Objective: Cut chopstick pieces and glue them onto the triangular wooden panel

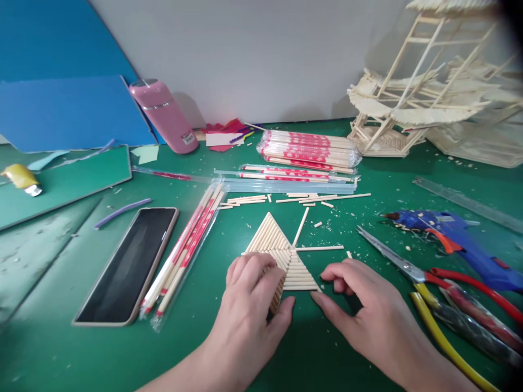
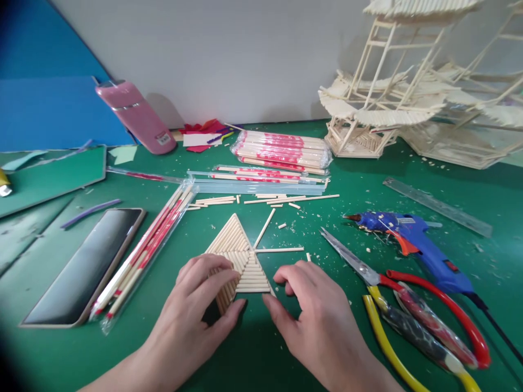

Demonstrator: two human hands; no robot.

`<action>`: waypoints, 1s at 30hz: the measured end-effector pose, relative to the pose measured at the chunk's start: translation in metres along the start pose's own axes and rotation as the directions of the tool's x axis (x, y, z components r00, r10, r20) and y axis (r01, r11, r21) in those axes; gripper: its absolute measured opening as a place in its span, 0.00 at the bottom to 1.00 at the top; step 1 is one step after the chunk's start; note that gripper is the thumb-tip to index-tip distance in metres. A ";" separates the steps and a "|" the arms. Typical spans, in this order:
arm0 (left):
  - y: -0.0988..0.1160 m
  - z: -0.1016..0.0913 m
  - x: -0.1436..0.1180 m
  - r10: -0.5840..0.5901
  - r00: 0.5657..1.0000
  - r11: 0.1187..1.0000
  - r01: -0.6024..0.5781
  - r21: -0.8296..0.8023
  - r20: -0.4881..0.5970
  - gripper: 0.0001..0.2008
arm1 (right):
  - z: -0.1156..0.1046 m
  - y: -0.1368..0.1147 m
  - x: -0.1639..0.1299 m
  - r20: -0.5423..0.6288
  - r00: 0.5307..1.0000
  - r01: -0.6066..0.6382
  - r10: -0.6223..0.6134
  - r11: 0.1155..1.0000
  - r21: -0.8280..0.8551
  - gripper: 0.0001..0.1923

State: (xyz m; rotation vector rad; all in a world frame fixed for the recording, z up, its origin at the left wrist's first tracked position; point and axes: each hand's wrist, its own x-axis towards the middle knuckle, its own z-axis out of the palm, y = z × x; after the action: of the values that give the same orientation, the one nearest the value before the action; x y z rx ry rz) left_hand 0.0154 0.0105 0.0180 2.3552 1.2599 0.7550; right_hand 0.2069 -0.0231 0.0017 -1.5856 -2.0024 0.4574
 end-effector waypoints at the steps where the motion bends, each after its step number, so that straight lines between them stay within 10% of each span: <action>1: 0.001 0.001 0.001 0.000 1.000 1.000 0.000 -0.003 -0.002 0.08 | 0.001 0.000 0.000 0.005 1.000 -0.001 0.001 1.000 -0.005 0.06; 30: -0.005 0.011 -0.003 0.300 0.954 0.903 -0.283 0.325 -0.003 0.08 | 0.004 -0.007 0.002 0.037 0.998 -0.048 0.047 0.999 0.018 0.05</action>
State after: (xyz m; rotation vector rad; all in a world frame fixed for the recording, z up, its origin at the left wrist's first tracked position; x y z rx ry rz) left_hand 0.0177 0.0103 0.0058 2.8540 1.1343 0.7511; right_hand 0.1986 -0.0223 0.0025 -1.6274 -1.9853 0.5258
